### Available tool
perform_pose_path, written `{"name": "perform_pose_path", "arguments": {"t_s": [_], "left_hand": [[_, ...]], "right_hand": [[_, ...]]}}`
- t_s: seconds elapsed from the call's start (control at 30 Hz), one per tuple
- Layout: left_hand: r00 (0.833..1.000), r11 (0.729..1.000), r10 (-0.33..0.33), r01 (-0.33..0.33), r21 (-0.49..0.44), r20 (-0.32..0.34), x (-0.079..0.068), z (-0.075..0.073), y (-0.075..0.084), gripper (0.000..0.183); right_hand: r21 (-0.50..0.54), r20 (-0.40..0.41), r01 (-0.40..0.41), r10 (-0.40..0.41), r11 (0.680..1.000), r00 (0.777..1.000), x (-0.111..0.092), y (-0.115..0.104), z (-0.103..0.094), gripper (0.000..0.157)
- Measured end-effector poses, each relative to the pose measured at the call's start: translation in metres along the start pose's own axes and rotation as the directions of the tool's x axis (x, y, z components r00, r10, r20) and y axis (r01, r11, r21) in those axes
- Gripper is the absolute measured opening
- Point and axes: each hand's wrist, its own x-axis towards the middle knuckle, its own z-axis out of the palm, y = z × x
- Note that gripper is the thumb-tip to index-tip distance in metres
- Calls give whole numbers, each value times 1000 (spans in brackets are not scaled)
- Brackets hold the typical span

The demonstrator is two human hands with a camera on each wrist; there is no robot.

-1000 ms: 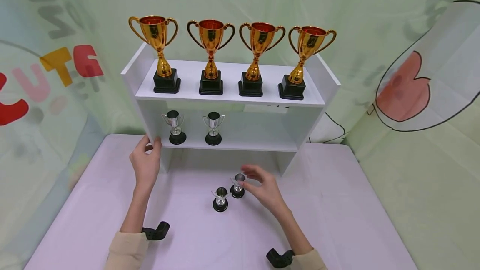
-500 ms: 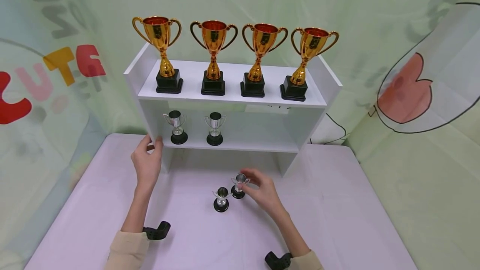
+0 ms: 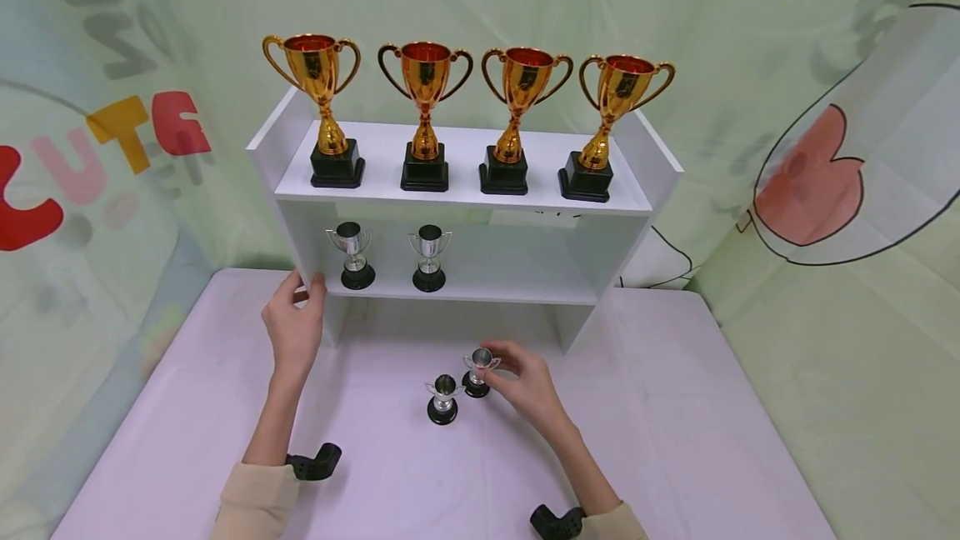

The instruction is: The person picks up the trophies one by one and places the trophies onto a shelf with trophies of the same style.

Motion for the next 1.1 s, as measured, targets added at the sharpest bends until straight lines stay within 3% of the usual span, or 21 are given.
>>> {"name": "perform_pose_path", "arguments": {"t_s": [0.3,0.6,1.1], "left_hand": [[1000,1000,-12,12,3,-3,1,0,-1,30],[1000,1000,-16,16,3,1,1,0,-2,30],[1000,1000,-12,12,-1,-4,1,1,0,29]], "right_hand": [[-12,-6,-2,2,1000,1000,-3,-4,-3,39],[-22,-19,86,-86,996,996,-6,-10,-9,39],[-18,1,132,-132,991,991,-11,-32,-23,40]]}}
